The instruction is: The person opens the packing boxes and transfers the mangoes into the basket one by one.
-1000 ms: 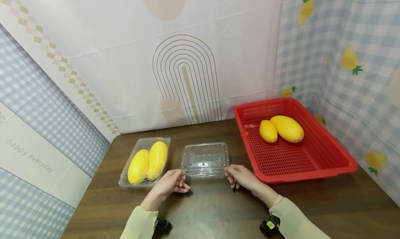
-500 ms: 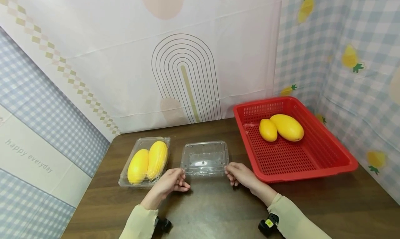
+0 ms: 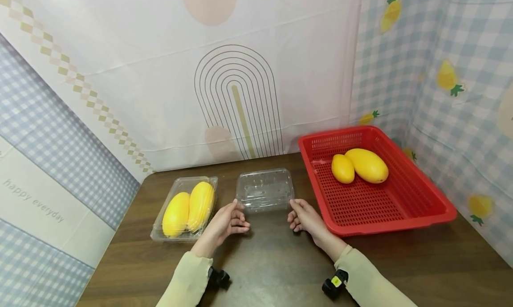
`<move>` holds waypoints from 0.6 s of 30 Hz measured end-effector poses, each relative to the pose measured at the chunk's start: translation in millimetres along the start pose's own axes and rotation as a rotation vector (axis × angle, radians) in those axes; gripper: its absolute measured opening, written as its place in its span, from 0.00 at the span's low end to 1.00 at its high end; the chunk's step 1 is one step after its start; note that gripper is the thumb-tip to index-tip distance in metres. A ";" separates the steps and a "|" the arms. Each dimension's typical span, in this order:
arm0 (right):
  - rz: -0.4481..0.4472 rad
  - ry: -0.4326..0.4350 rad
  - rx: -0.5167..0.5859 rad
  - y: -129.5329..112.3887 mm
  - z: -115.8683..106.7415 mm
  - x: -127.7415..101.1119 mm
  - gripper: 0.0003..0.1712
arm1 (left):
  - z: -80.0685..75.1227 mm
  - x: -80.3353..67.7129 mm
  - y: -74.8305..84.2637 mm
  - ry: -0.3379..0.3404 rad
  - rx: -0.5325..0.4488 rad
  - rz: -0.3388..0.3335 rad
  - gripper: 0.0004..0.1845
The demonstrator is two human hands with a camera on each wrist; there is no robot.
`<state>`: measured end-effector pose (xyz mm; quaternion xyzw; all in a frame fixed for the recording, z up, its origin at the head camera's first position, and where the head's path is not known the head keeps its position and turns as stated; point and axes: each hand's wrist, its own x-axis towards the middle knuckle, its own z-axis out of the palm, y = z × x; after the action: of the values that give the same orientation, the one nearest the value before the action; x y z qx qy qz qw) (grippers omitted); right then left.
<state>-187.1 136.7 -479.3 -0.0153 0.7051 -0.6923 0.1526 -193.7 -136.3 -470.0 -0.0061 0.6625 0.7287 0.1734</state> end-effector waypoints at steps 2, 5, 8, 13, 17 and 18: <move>0.006 -0.024 0.001 -0.8 3.1 0.7 0.28 | 1.7 -0.1 0.8 0.013 0.008 0.002 0.28; 0.004 -0.082 -0.042 -1.4 9.3 1.3 0.25 | 4.5 -5.9 2.4 0.056 0.071 0.014 0.29; -0.017 -0.144 -0.097 -2.8 17.1 2.8 0.22 | 7.9 -16.8 5.1 0.097 0.145 0.051 0.28; -0.078 -0.236 -0.147 -8.1 39.3 9.7 0.23 | 9.7 -36.8 15.3 0.169 0.209 0.157 0.24; -0.130 -0.287 -0.156 -18.4 64.0 15.6 0.23 | 3.2 -50.0 29.4 0.243 0.306 0.284 0.19; -0.140 -0.295 -0.155 -21.9 70.0 17.0 0.23 | 0.3 -53.2 33.2 0.267 0.340 0.316 0.18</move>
<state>-190.9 63.9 -460.8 -0.1774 0.7238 -0.6349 0.2040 -152.3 -151.0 -425.3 0.0304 0.7852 0.6176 -0.0327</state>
